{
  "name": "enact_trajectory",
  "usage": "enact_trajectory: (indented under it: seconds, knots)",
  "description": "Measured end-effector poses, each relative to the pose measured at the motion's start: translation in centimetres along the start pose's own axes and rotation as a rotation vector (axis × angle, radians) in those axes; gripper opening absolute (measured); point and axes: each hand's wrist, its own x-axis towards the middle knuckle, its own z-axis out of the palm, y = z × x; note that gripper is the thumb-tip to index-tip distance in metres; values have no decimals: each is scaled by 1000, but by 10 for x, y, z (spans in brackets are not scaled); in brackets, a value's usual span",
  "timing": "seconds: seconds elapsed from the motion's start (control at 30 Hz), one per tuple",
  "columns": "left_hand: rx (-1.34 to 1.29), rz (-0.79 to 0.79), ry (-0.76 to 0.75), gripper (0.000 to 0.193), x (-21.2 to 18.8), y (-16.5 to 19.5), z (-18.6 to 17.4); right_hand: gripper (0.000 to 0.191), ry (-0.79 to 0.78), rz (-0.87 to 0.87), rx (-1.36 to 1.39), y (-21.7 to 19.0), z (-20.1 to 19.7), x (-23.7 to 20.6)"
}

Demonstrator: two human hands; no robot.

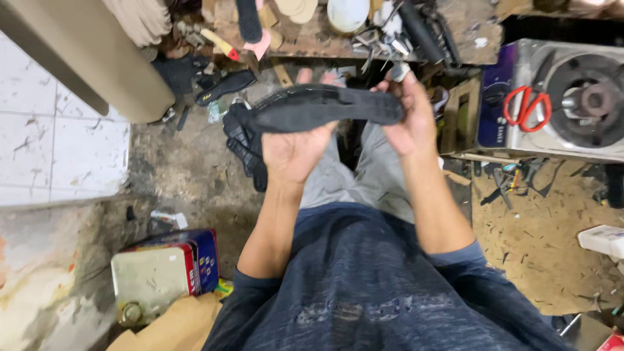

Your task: The person sits on the floor and wipes the soles of several black shoes using a small white cloth. They repeatedly dip the cloth into a small white container and rub the textured surfaces of the soles, handling one shoe at a time.

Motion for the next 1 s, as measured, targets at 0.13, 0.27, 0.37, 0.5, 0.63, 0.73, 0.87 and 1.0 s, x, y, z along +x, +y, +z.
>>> enact_trajectory:
  seconds: [0.13,0.27,0.37,0.5,0.63,0.73,0.87,1.0]
  knots:
    - [110,373,-144,55,25,-3,-23,23,7,66,98,19,26,-20]
    - [216,436,-203,55,29,-5,-46,26,-100,246,102,31,48,-35]
    - [282,382,-68,54,20,8,-59,27,-148,157,-119,26,45,-11]
    - [85,276,78,50,7,26,-70,28,-75,-180,-548,9,23,81]
    - [-204,-51,-170,52,-10,34,-69,22,-186,-463,-1074,2,-1,164]
    - [81,116,24,48,-27,36,-66,19,-179,-643,-1413,6,-10,196]
    - [-109,170,148,49,-35,40,-73,20,-380,-897,-1801,9,-10,218]
    - [-42,191,173,48,-35,46,-93,20,-426,-910,-1882,21,-4,229]
